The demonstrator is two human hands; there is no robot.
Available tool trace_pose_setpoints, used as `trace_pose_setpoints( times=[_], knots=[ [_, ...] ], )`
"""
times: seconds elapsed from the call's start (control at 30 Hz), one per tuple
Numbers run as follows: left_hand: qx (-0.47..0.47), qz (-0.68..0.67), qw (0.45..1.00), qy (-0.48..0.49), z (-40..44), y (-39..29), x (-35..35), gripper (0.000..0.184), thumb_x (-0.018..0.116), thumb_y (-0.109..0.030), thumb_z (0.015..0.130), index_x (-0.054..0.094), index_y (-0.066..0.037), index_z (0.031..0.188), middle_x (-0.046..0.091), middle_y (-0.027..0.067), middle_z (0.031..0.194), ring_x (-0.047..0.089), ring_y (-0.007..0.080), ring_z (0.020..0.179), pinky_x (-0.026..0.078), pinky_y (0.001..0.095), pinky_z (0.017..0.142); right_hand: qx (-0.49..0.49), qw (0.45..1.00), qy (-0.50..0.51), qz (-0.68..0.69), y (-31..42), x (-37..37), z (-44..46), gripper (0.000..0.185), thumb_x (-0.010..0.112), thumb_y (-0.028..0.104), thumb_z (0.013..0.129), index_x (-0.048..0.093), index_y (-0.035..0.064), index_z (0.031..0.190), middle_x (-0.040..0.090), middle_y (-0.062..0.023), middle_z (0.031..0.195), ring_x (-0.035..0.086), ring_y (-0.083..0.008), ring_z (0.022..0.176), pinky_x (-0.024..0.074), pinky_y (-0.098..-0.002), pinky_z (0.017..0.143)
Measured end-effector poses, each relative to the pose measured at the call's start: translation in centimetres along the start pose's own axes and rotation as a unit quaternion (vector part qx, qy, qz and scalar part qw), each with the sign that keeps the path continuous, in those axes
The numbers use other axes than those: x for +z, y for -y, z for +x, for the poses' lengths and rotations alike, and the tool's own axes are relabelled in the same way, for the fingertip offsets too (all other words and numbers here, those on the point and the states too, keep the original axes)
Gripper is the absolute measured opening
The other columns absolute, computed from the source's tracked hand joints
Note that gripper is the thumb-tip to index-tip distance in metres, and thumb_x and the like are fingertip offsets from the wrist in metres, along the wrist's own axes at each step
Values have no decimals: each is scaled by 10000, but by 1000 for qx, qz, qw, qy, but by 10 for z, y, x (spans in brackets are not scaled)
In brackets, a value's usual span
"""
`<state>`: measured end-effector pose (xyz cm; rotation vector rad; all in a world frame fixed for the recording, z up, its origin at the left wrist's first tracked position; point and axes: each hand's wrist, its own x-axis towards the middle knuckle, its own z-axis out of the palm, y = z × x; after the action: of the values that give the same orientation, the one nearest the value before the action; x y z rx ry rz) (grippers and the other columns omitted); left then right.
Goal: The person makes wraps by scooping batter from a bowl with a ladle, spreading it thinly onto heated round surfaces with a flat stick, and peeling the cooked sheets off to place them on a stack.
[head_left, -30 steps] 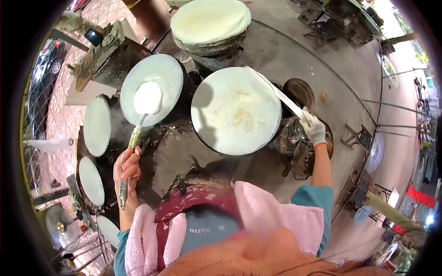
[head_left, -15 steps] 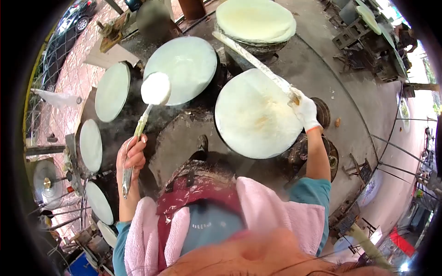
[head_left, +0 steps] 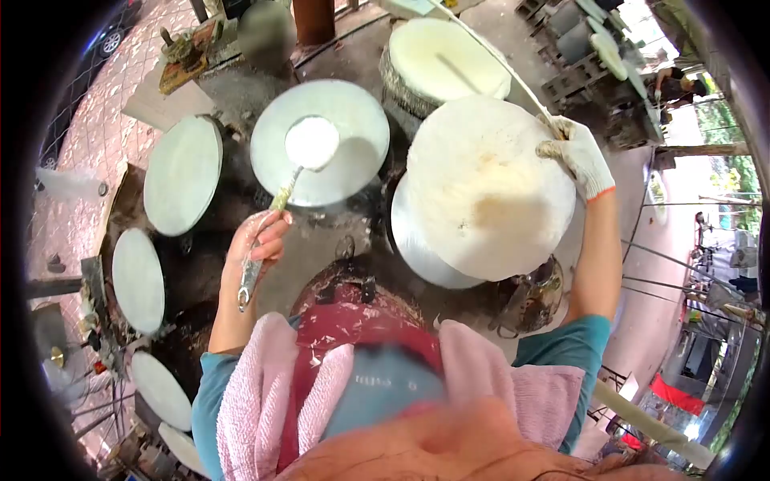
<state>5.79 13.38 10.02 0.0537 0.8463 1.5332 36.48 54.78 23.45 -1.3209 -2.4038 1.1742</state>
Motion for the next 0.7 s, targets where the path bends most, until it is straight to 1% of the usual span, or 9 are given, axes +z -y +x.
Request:
trace_pose_setpoints(
  times=[0.1,0.17,0.2,0.27,0.37,0.4,0.5,0.6,0.7],
  knots=[
    [-9,24,999,-24,14,-27,-11,245,490,-218,968,563,16,955,388,-66,552,298,30,329,231,221,395,2,998,-50,-42,32,-32,57,465,708,-6,657,622,-16,1114,590,-15,790,526,-117,661,462,-257,662],
    [-19,29,999,-8,25,-40,-21,249,501,-228,963,566,11,941,387,-63,543,295,33,332,227,224,402,-89,938,-150,-301,66,-66,82,435,701,29,680,627,20,1109,619,-83,802,583,-153,693,473,-283,678],
    [-20,21,1000,-1,29,-47,-24,248,503,-229,962,566,10,937,385,-62,541,294,35,332,227,226,404,-113,935,-181,-284,91,-69,83,409,699,61,694,630,42,1096,634,-112,850,612,-194,755,479,-305,704],
    [-24,6,1000,13,36,-57,-30,248,508,-230,960,567,8,928,382,-62,537,291,38,333,227,228,407,-180,876,-248,-373,127,-60,85,431,658,83,749,598,71,1176,666,-110,952,640,-219,802,492,-322,762],
    [-24,4,1000,7,45,-75,-41,243,509,-226,959,567,6,920,381,-62,536,290,39,335,223,229,406,-267,811,-283,-437,132,-17,125,361,638,151,787,602,104,1144,658,-152,980,643,-304,849,502,-378,779],
    [-19,7,1000,-9,47,-80,-43,247,519,-238,954,566,0,914,376,-64,534,289,38,334,225,228,401,-246,818,-280,-438,134,9,136,329,620,177,805,604,115,1127,652,-159,986,634,-320,861,502,-394,772],
    [-14,40,999,-28,50,-93,-45,257,528,-260,949,564,-8,913,372,-63,534,291,37,332,229,224,392,-161,781,-220,-562,68,66,221,399,522,148,834,545,204,1228,648,-111,962,653,-304,821,523,-439,683],
    [-11,55,997,-47,55,-104,-54,271,528,-283,946,563,-18,904,363,-61,532,291,40,326,226,229,371,-238,755,-248,-558,21,139,270,408,461,137,873,496,166,1279,638,-115,956,660,-281,764,533,-419,623],
    [-5,58,996,-65,58,-114,-57,264,536,-275,939,568,-16,893,359,-53,530,285,51,321,222,236,361,-181,794,-198,-545,-16,203,293,400,448,154,890,486,151,1288,628,-93,957,654,-262,782,535,-399,643]
  ],
)
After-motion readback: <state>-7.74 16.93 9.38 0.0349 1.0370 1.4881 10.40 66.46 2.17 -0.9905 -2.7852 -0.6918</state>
